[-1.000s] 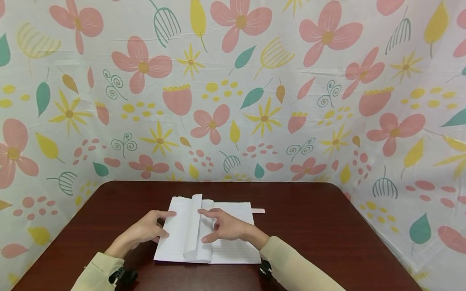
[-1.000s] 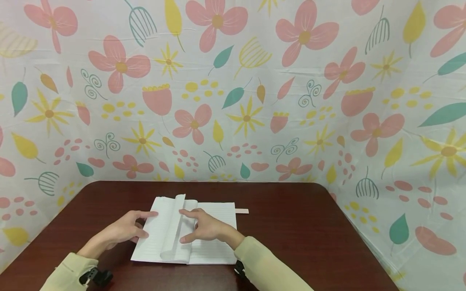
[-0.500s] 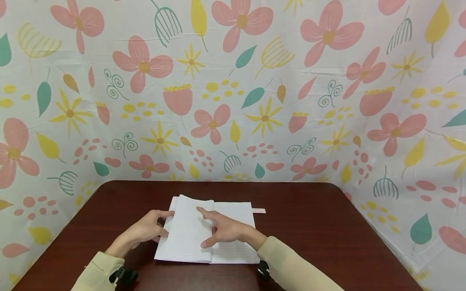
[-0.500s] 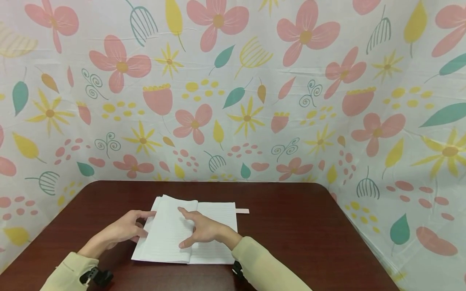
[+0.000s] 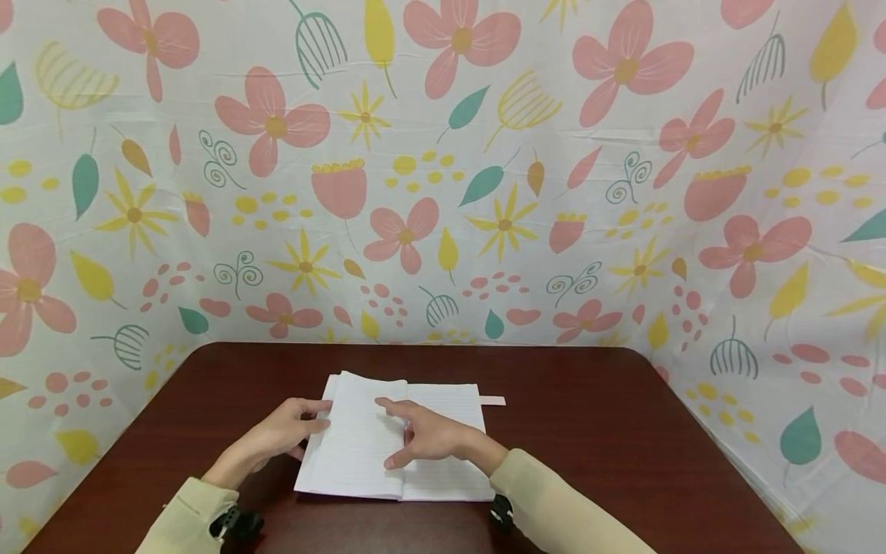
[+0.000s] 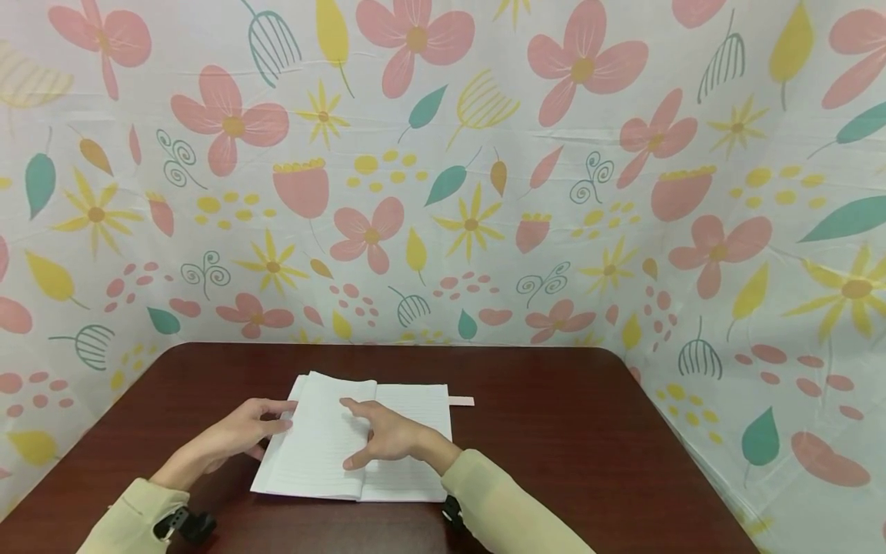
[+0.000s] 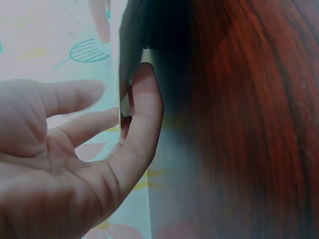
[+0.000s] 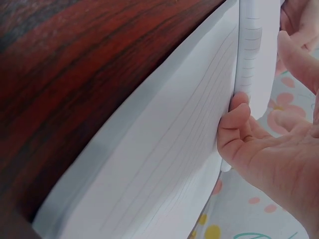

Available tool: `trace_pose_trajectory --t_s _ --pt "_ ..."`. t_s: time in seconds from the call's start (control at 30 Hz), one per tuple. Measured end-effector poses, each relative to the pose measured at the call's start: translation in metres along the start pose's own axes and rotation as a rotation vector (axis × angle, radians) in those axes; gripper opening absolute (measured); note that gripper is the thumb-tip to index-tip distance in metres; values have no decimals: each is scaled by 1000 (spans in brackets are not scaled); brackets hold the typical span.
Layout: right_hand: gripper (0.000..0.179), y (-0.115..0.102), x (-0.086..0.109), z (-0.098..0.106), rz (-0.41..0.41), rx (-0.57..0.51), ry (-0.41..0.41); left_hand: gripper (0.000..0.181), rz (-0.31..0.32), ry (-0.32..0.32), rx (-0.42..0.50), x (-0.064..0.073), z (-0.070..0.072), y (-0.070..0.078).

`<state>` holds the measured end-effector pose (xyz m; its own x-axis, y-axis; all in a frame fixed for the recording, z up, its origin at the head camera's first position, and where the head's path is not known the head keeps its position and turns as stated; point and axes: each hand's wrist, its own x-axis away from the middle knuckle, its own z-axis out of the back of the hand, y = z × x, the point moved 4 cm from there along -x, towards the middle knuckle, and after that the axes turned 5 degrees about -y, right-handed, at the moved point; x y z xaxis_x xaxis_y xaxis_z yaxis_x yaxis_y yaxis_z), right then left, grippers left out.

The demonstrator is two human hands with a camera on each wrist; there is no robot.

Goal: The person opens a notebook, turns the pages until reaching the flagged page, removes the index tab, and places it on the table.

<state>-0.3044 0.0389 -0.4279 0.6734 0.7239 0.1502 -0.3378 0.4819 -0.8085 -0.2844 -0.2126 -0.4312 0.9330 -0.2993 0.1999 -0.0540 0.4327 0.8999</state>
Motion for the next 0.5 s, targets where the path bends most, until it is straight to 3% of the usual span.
trace_pose_trajectory --t_s 0.23,0.5 --pt "91 3 0 1 9 -9 9 65 -30 11 -37 0 -2 -2" --pt "80 3 10 9 61 -35 53 69 -48 58 -74 1 -2 0"
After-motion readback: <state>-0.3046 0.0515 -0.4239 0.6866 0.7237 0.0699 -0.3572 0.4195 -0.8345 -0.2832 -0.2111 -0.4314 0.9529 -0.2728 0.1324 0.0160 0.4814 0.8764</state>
